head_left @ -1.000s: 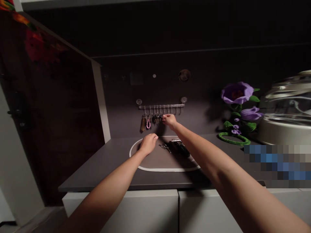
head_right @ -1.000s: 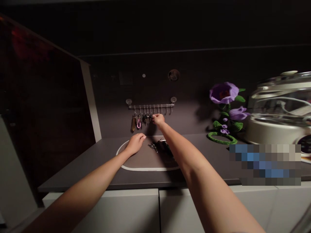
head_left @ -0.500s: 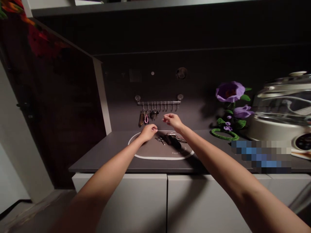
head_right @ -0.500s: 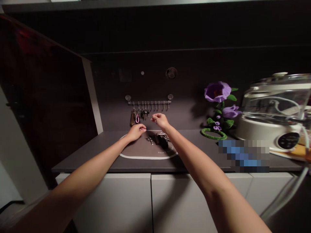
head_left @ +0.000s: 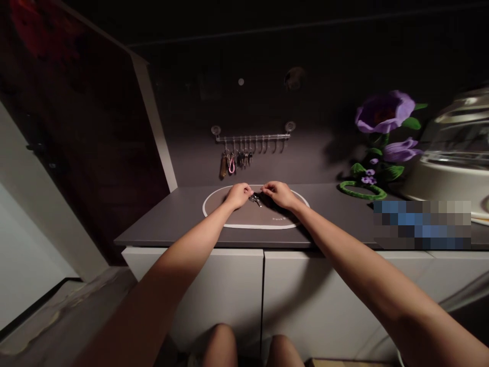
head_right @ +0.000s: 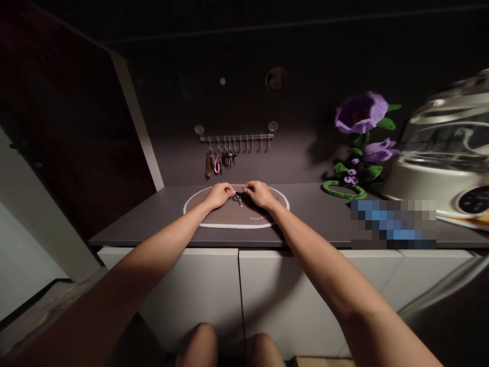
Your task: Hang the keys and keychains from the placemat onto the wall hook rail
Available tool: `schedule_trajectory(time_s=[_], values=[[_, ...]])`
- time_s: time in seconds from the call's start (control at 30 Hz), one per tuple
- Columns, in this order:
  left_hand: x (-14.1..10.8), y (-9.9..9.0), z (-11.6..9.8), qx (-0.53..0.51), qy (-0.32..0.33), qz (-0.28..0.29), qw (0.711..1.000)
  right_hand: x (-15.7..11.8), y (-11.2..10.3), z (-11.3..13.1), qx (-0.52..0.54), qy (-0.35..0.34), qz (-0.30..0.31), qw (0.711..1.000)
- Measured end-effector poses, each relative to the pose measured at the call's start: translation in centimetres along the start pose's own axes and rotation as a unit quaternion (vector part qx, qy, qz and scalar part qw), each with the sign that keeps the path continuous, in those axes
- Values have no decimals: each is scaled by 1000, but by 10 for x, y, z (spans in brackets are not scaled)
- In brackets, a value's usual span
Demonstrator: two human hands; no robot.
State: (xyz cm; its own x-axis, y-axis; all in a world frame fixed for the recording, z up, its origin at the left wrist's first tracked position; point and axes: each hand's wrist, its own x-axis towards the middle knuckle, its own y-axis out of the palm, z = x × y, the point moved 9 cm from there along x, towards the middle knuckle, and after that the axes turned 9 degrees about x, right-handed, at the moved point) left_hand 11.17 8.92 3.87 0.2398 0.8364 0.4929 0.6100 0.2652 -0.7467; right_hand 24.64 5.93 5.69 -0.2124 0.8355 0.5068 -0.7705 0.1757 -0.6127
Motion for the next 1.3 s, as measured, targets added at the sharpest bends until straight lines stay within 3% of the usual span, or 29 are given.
schedule_trajectory(time_s=[0.2, 0.4, 0.63, 0.93, 1.3], values=[[-1, 6, 4, 25, -4, 30, 999, 3, 9, 8, -97, -52, 31, 993], [-3, 15, 10, -13, -32, 56, 998, 6, 16, 11, -150, -98, 47, 983], [-4, 16, 16, -75, -58, 63, 994, 4, 17, 15, -170, -102, 50, 979], [-6, 1, 9, -116, -32, 51, 991, 3, 17, 17, -172, -117, 53, 977], [-1, 1, 4, -200, 16, 52, 978, 2, 19, 17, -157, -114, 65, 979]])
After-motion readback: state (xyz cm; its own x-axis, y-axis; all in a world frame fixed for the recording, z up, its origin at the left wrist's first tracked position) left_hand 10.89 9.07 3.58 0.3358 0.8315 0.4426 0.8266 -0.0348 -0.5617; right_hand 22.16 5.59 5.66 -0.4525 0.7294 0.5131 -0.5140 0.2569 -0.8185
